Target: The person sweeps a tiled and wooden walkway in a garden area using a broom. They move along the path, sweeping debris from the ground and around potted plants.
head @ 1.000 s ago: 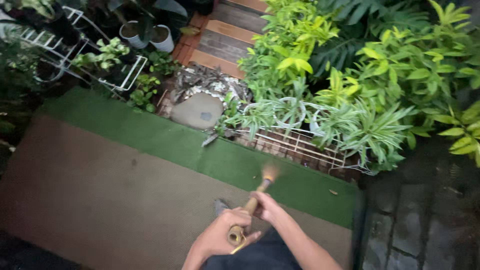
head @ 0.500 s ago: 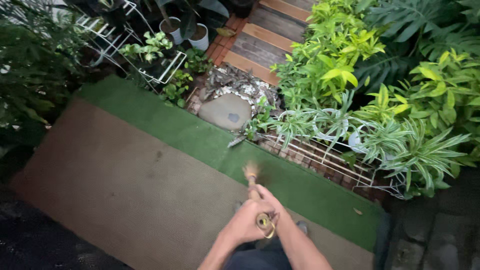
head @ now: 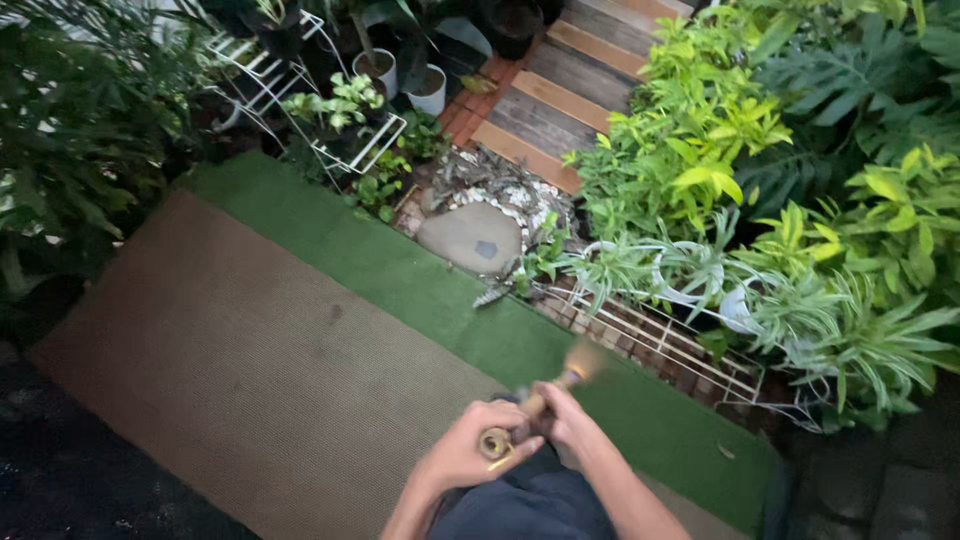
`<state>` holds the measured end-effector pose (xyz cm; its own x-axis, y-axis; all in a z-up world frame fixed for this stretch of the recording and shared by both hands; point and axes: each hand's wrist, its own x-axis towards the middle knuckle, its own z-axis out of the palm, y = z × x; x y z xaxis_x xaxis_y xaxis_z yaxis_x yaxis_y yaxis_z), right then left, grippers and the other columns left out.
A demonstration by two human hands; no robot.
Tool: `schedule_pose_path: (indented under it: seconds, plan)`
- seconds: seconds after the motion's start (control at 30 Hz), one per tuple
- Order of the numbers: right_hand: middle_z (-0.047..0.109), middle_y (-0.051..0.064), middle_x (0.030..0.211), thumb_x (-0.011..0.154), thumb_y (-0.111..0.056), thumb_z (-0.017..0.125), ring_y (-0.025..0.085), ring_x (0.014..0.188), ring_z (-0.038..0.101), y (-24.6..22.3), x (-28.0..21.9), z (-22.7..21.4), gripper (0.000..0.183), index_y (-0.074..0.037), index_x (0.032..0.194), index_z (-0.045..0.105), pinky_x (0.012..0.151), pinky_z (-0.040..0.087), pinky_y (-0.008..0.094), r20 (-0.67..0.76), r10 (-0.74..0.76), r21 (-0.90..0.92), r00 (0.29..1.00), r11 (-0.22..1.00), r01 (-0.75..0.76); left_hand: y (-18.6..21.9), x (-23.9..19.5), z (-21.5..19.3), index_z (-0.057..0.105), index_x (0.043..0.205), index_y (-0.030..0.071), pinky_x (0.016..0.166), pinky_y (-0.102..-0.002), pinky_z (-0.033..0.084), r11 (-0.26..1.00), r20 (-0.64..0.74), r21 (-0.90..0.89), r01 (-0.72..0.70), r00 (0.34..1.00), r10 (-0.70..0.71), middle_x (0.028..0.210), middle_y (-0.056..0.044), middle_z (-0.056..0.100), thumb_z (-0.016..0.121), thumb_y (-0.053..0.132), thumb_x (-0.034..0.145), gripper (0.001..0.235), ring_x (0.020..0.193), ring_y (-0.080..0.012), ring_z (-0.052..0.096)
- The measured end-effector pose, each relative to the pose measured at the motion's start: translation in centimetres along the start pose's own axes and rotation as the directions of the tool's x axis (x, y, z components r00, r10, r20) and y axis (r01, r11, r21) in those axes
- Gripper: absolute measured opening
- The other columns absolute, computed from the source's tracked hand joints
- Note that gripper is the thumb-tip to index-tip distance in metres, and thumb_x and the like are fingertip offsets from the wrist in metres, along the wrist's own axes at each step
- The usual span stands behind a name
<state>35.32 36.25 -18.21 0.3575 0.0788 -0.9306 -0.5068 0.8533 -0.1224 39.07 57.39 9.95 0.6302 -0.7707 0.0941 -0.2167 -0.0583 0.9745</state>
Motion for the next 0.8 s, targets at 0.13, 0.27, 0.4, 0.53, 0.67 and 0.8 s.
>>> schedule_pose_path:
  seconds: [0.13,0.27,0.4,0.53,0.67,0.8]
  plan:
    - [0.063,0.012,0.09,0.094,-0.025,0.061,0.028,0.076,0.067,-0.8,0.0,-1.1,0.017,-0.009,0.097,0.056,0.068,0.059,0.048,-0.044,0.109,-0.153,0.993,0.981,-0.115,-2.1,0.2,1.9,0.061,0.08,0.003,0.064,-0.038,0.047,0.984,0.027,-0.148,0.102,0.995,-0.099,0.073,-0.01,0.06,0.077,0.015,0.091,0.023,0.068,-0.0249,0.059]
    - [0.062,0.005,0.087,0.092,-0.026,0.06,0.02,0.072,0.063,0.6,-0.9,1.3,0.015,-0.013,0.098,0.059,0.065,0.054,0.041,0.12,0.001,-0.383,0.993,0.923,0.045,-3.2,0.8,1.8,0.065,0.09,0.002,0.071,-0.041,0.05,0.996,0.005,-0.042,-0.078,0.997,0.079,0.084,-0.014,0.064,0.077,0.013,0.09,0.016,0.078,-0.0315,0.064]
    - [0.061,-0.002,0.084,0.09,-0.026,0.064,0.011,0.069,0.058,2.2,-1.4,8.4,0.017,-0.015,0.103,0.064,0.059,0.048,0.029,0.467,-0.164,-0.484,0.869,0.775,0.407,-4.0,1.2,-2.9,0.064,0.086,0.004,0.074,-0.043,0.052,0.996,-0.006,0.077,-0.048,0.999,0.048,0.082,-0.014,0.065,0.074,0.011,0.087,0.013,0.08,-0.0351,0.065]
    - [0.054,-0.001,0.068,0.093,-0.04,0.064,0.016,0.053,0.048,2.8,1.6,22.7,0.026,-0.015,0.088,0.058,0.049,0.043,0.034,0.304,0.181,-0.407,0.935,0.912,-0.045,-4.6,1.1,-11.9,0.064,0.081,0.004,0.073,-0.043,0.051,0.978,-0.129,0.207,0.018,0.992,0.009,0.079,-0.014,0.064,0.073,0.007,0.076,0.011,0.079,-0.0356,0.065]
    - [0.056,0.0,0.069,0.091,-0.035,0.066,0.016,0.056,0.05,6.1,2.5,32.8,0.023,-0.013,0.09,0.061,0.052,0.043,0.033,0.398,0.179,-0.44,0.9,0.898,0.016,-3.7,0.9,-20.5,0.064,0.077,0.005,0.079,-0.041,0.051,0.966,-0.164,0.258,0.015,0.986,0.029,0.075,-0.011,0.065,0.075,0.01,0.083,0.014,0.078,-0.0329,0.063]
    - [0.057,0.001,0.069,0.088,-0.029,0.069,0.016,0.056,0.051,7.4,4.2,39.5,0.02,-0.011,0.088,0.062,0.052,0.043,0.033,0.427,0.166,-0.519,0.889,0.85,0.091,-2.4,1.5,-27.7,0.059,0.074,0.004,0.086,-0.04,0.049,0.963,-0.107,0.267,-0.037,0.992,0.068,0.074,-0.01,0.062,0.079,0.014,0.083,0.024,0.079,-0.0314,0.063]
